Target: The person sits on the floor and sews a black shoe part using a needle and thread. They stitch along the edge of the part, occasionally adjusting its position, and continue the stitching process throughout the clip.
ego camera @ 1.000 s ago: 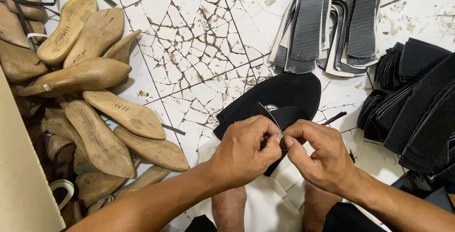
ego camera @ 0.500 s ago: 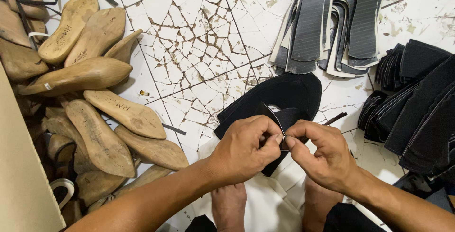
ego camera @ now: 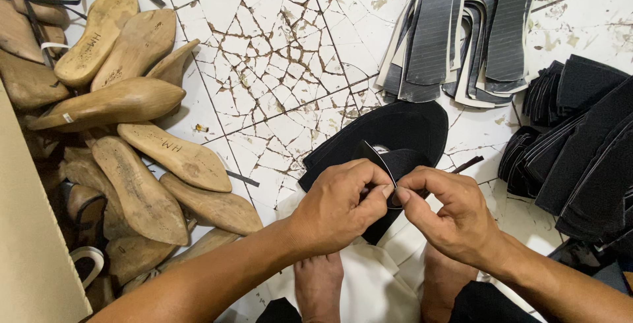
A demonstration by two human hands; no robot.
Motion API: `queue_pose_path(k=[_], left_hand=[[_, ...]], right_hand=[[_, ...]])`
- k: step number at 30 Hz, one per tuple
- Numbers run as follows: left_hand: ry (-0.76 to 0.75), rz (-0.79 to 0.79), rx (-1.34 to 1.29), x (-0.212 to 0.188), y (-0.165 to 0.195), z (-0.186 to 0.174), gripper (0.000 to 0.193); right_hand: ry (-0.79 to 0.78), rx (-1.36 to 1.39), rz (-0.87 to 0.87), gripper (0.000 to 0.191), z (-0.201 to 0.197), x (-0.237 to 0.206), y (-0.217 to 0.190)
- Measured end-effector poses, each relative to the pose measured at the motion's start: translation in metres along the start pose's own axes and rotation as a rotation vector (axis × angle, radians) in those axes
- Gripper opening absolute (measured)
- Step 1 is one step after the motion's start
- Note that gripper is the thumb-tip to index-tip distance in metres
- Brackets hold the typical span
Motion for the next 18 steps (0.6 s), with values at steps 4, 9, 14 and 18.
queue_pose_path(k=[4,9,14,18], left_hand=[[0.001,-0.057,0.003,-0.0003,-0.0043,0.0018,0.014],[0.008,-0.047,0.006,0.0011,-0.0025,0.0012,0.013],[0.025,-0.023,-0.015,0.0008,-0.0018,0.0006,0.011],[0.030,-0.013,-0.019,0.0013,-0.0021,0.0008,0.010]], right_hand=[[-0.003,-0.019,-0.029,0.011,0.0007,0.0003,-0.0024],[-0.019,0.034,-0.004,0.011,0.0011,0.0006,-0.0003],[-0.009,0.049,-0.028,0.011,-0.0004,0.0006,-0.0023],[-0.018,0.042,0.030,0.011,0.0005,0.0011,0.0028]])
Point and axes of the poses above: each hand's wrist, its own x-axis towards the middle knuckle, its own z-axis out of the palm, y = z × x, the point moved 8 cm from there along x, towards the middle knuckle, and after that the axes turned 4 degrees about z, right-handed, at the moved point
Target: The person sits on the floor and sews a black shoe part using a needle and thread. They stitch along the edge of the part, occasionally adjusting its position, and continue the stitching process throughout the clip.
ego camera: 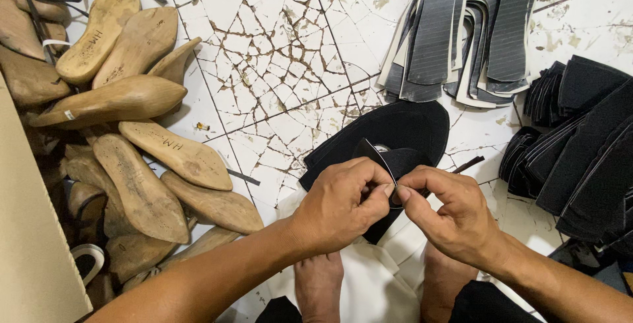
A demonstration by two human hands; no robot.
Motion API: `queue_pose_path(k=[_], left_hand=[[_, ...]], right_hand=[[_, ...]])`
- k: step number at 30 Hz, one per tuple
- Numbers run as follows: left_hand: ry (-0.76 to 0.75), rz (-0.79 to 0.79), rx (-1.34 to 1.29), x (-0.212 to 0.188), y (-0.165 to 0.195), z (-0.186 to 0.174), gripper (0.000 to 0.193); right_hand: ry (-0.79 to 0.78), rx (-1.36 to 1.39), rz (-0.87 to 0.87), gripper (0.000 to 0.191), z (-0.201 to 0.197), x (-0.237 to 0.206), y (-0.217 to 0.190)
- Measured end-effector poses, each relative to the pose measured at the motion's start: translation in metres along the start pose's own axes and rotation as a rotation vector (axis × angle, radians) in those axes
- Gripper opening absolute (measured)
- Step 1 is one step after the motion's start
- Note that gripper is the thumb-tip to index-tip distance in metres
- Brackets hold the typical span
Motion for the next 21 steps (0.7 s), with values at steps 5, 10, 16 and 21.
queue_pose_path(k=[5,10,16,21], left_hand=[[-0.043,-0.032,0.032,-0.001,0.004,-0.004,0.013],[0.007,0.243,0.053,0.005,0.020,-0.027,0.035],[-0.271,-0.329,-0.159,0.004,-0.073,-0.008,0.030],[-0.179,-0.190,-0.312,0.009,-0.089,-0.007,0.029]], right_hand=[[0.002,0.010,-0.037,0.010,0.001,-0.001,0.001],[-0.025,0.288,0.074,0.013,-0.005,-0.009,0.021],[0.090,0.610,0.040,0.012,-0.034,-0.002,0.042],[0.175,0.477,0.107,0.040,-0.038,0.009,0.048]])
Point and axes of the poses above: each hand's wrist, its own x-axis towards the middle knuckle, its own z-axis out of the palm, y = z × x, the point moved 8 cm from there along x, towards the middle knuckle, and after that the axes turned 4 degrees about z, right-handed, at the moved point
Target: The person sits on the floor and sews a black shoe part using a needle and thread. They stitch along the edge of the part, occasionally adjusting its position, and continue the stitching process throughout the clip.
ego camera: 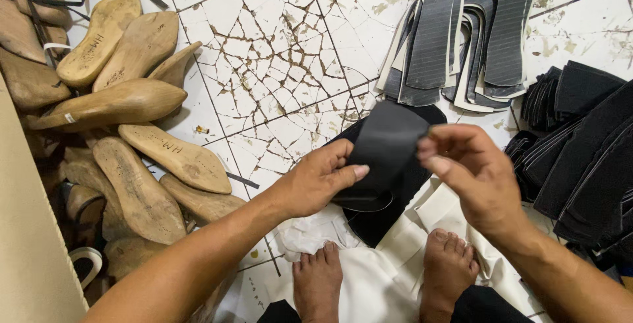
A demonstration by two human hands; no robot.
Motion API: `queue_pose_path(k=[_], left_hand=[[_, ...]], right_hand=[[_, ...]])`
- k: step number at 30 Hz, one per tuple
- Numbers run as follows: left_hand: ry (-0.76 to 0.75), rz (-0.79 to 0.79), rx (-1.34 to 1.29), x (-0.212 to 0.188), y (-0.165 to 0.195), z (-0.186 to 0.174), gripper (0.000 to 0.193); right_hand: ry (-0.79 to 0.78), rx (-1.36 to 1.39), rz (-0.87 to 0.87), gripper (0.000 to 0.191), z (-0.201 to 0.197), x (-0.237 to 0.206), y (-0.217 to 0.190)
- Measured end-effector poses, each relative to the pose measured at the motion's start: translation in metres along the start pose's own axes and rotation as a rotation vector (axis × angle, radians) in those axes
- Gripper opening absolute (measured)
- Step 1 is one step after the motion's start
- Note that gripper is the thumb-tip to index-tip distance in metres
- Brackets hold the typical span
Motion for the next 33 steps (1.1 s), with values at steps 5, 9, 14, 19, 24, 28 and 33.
queue_pose_path(k=[5,9,14,19,24,28,33], left_hand=[[0.105,0.051,-0.346,0.007,0.017,-0.008,0.023],[0.217,0.004,-0.441,0.009,0.028,-0.021,0.023],[0.310,-0.048,-0.485,0.013,0.023,-0.035,0.021],[0.355,-0.089,-0.567,0.018,0.007,-0.037,0.019],[0.261,-0.073,-0.571,0.023,0.008,-0.019,0.023],[0.247,-0.224,-0.640,0.016,0.004,-0.017,0.050],[-0.037,-0.196,-0.684,-0.002,0.023,-0.007,0.072]], right_hand=[[-0.169,-0.254,0.084,0.096,0.037,0.005,0.010],[-0.394,-0.551,-0.196,0.086,0.065,-0.010,-0.001],[-0.425,-0.606,0.235,0.043,0.067,-0.013,0.041],[-0.440,-0.446,-0.065,0.038,0.080,-0.017,0.013],[-0.487,-0.486,0.091,0.028,0.086,-0.019,0.031],[-0.441,-0.217,0.346,0.023,0.076,-0.023,0.055],[-0.157,0.029,0.549,0.018,0.037,-0.012,0.076]])
Point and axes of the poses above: each hand's wrist, its own x-axis towards the middle knuckle, its own z-axis out of the palm, y = z × x, the point moved 8 cm from there along x, towards the middle knuckle, and after that the axes turned 4 degrees about z, right-handed, at the moved point
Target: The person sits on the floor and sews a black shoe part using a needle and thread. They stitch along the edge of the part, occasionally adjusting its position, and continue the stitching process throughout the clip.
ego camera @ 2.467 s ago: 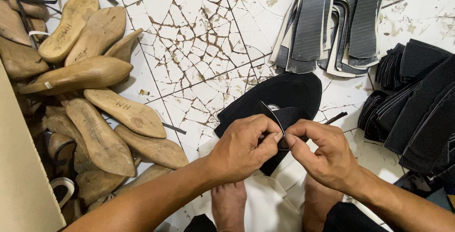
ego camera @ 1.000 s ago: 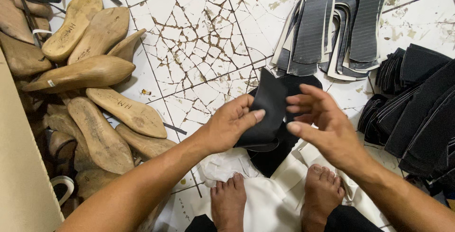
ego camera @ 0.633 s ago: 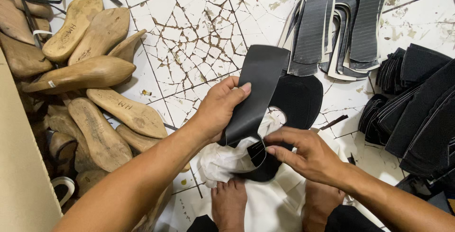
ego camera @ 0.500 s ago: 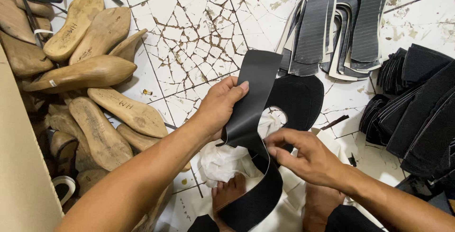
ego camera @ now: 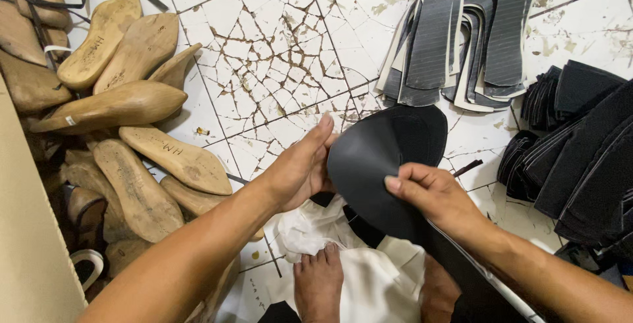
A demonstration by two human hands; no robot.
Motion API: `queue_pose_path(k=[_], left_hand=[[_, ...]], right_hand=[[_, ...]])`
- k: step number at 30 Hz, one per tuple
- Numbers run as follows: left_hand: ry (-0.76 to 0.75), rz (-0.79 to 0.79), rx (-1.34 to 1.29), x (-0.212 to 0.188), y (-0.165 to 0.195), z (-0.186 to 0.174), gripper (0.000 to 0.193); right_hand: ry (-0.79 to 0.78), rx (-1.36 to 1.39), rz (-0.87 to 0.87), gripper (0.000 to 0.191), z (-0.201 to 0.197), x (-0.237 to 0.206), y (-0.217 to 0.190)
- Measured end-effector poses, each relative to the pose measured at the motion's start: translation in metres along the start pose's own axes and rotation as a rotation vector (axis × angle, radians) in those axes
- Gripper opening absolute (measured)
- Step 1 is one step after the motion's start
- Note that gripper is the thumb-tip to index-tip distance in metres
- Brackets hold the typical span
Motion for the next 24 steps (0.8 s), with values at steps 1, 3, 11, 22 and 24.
queue_pose_path(k=[1,3,11,22,24], left_hand=[[-0.052,-0.012,0.015,-0.004,-0.001,0.004,0.072],[-0.080,-0.015,0.058,-0.010,-0.004,0.008,0.057],[0.064,0.142,0.583,-0.009,-0.005,0.011,0.028],[0.059,0.423,1.315,-0.033,0.038,0.044,0.024],[0.020,0.508,1.421,-0.036,0.043,0.055,0.021]], right_hand=[[-0.001,0.027,0.002,0.018,-0.005,0.002,0.000],[-0.010,0.076,0.004,0.019,-0.014,0.007,-0.002],[-0.028,0.003,-0.012,0.023,-0.020,0.013,0.003],[0.357,-0.630,-0.700,0.029,-0.009,-0.050,-0.093],[0.362,-0.771,-1.035,0.044,0.006,-0.077,-0.115]])
Point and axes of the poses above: each hand's wrist, its own x-axis towards the middle knuckle, its own z-axis out of the palm, y = z × x, the point moved 8 cm from there along x, towards the middle knuckle, and after that the axes turned 4 degrees about z, right-handed, at the moved point
